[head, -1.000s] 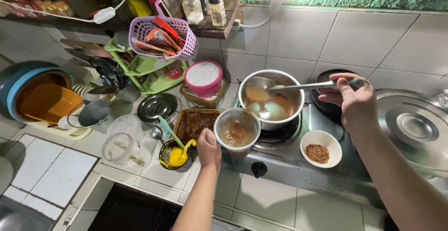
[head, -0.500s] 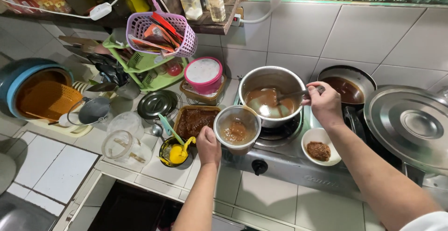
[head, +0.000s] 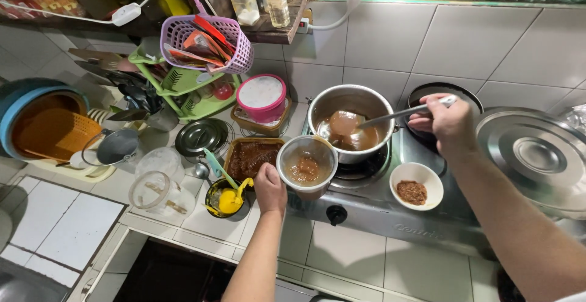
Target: Scooping gravy from a cooking pot into a small plastic container using a spoon.
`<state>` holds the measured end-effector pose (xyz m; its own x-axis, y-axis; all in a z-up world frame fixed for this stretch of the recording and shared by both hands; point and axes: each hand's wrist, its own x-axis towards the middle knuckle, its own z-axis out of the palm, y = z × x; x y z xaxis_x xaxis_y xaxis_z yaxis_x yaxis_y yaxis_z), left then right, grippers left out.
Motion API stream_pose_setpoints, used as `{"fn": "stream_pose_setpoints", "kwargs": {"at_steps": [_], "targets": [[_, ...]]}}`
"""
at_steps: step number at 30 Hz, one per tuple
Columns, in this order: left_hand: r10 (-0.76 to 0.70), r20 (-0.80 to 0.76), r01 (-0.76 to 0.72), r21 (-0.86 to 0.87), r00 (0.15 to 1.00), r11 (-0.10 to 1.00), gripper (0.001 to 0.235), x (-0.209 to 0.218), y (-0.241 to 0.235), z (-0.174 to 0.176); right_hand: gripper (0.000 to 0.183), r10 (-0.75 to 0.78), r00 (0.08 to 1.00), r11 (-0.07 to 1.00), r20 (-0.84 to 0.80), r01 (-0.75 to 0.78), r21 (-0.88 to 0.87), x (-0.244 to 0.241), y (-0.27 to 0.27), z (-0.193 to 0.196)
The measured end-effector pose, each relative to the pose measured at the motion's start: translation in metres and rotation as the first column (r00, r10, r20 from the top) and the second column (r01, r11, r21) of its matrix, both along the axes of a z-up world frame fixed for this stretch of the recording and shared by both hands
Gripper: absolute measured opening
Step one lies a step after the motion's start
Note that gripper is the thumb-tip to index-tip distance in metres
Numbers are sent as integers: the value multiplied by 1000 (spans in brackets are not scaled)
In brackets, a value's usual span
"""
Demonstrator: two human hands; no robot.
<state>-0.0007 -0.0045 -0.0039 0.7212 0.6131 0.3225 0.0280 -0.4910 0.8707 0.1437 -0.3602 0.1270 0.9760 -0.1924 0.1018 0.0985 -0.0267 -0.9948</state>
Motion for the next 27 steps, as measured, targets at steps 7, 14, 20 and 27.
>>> {"fn": "stream_pose_setpoints", "kwargs": {"at_steps": [7,14,20,27], "targets": [[-19,-56,18,-26,998,1000,35,-5,-2,14,18,125,991,991,41,-127,47,-59,12,78],[-18,-46,18,5,999,1000,34,-3,-1,10,19,276,954,960,120,-280,19,-95,31,77],[-30,-20,29,-50,999,998,34,-5,-4,15,24,536,728,832,428,-541,-122,-103,22,43],[-3,-6,3,11,1000,1000,38,1,1,-1,28,353,874,934,333,-348,-76,-88,26,35]]}}
